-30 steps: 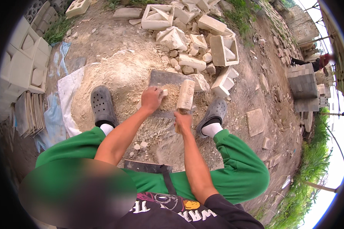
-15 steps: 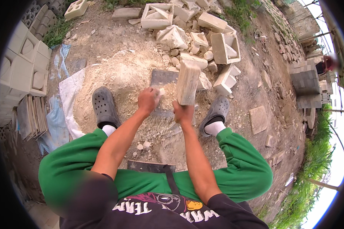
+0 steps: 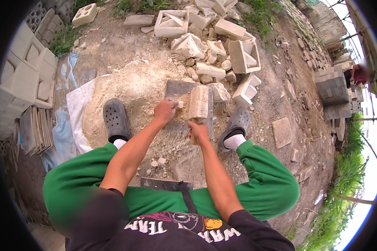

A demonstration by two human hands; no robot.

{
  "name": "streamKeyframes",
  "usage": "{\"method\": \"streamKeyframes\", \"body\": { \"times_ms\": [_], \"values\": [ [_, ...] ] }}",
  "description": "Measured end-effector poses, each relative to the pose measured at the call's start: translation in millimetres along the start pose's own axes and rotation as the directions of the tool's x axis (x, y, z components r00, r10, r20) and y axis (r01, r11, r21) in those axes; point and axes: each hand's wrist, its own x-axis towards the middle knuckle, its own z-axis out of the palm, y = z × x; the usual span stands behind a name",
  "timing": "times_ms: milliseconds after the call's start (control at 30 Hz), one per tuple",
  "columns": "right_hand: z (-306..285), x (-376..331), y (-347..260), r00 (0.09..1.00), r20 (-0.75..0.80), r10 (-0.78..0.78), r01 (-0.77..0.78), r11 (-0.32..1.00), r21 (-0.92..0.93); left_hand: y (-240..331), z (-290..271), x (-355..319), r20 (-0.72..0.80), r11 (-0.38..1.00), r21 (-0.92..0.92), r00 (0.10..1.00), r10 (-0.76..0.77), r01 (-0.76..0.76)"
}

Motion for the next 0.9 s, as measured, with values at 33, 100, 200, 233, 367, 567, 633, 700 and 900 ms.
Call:
{"method": "streamKeyframes", "body": {
  "times_ms": [33, 100, 200, 233, 367, 567, 633, 700, 900],
  "values": [
    [0, -1, -1, 1.0, 0.004, -0.009, 0.009, 1.0, 0.007, -1, 1, 2, -0.003, 1.0, 0.002, 1.0, 0.003, -0.003],
    [4, -6, 0, 0.998, -0.035, -0.061, 0.061, 0.998, -0.01, 1, 3, 5, 0.015, 0.97, -0.161, 0.983, -0.184, 0.184],
    [8, -14, -1, 0.989, -0.026, -0.147, 0.148, 0.989, 0.017, 3, 3, 11, 0.101, 0.95, -0.179, 0.965, -0.241, 0.256],
    [8, -16, -2, 0.982, 0.019, -0.189, 0.187, 0.98, 0.066, 4, 4, 12, 0.107, 0.95, -0.178, 0.965, -0.239, 0.256],
    [8, -17, -10, 0.986, 0.06, -0.158, 0.166, 0.974, -0.153, -4, 10, 19, 0.136, 0.899, -0.315, 0.952, -0.275, 0.305],
    [1, -23, -49, 0.991, 0.007, -0.134, 0.133, 0.97, -0.205, 5, 16, 21, -0.006, 0.908, -0.287, 0.947, -0.321, 0.306],
    [-3, -31, -77, 0.932, -0.061, -0.359, 0.344, 0.923, -0.17, 14, 11, 17, -0.017, 0.916, -0.194, 0.932, -0.362, 0.352],
    [-8, -39, -107, 0.875, -0.053, -0.48, 0.469, 0.87, -0.151, 17, 6, 15, 0.054, 0.919, -0.079, 0.922, -0.384, 0.387],
    [1, -11, -81, 0.484, -0.103, -0.869, 0.813, 0.49, -0.314, 24, -6, 18, 0.111, 0.891, -0.12, 0.898, -0.426, 0.437]
  ]
}}
